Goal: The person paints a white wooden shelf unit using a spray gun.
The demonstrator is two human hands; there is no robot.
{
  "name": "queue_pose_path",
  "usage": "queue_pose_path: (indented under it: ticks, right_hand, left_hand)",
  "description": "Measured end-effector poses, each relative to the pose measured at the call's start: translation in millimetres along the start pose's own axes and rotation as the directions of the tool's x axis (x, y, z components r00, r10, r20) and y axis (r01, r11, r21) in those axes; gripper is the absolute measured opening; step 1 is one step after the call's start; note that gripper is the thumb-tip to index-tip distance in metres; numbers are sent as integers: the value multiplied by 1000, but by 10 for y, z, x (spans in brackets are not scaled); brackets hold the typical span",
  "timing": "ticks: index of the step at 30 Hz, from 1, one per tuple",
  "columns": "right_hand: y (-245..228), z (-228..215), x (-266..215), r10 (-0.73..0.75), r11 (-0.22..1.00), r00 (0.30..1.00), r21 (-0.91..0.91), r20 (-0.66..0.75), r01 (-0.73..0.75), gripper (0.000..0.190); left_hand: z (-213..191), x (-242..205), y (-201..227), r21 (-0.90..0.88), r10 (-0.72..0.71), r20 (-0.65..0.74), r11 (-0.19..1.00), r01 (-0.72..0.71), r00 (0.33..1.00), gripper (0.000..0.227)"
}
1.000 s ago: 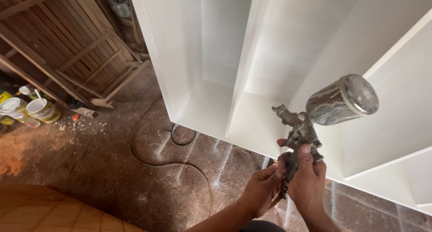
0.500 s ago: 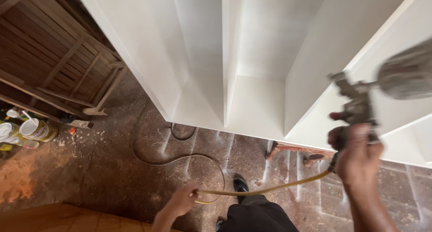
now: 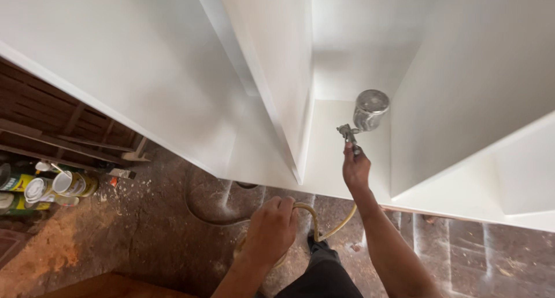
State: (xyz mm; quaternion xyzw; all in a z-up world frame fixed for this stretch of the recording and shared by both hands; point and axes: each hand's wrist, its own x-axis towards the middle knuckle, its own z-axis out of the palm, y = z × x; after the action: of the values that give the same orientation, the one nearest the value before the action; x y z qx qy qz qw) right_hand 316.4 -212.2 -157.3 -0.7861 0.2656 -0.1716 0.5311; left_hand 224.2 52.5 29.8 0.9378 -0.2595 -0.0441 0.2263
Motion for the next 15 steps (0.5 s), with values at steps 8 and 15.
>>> queue_pose_path:
  ticks: [8,15]
  right_hand:
    - [236,533,567,121,989,993,-87,-6,-121,62]
    - [328,188,585,185,963,975,-174,-122,-204,63]
  left_hand:
    - [142,614,71,34,-6,127,999,1,992,19]
    - [148,691,13,-44,-23,180,999,31,983,18]
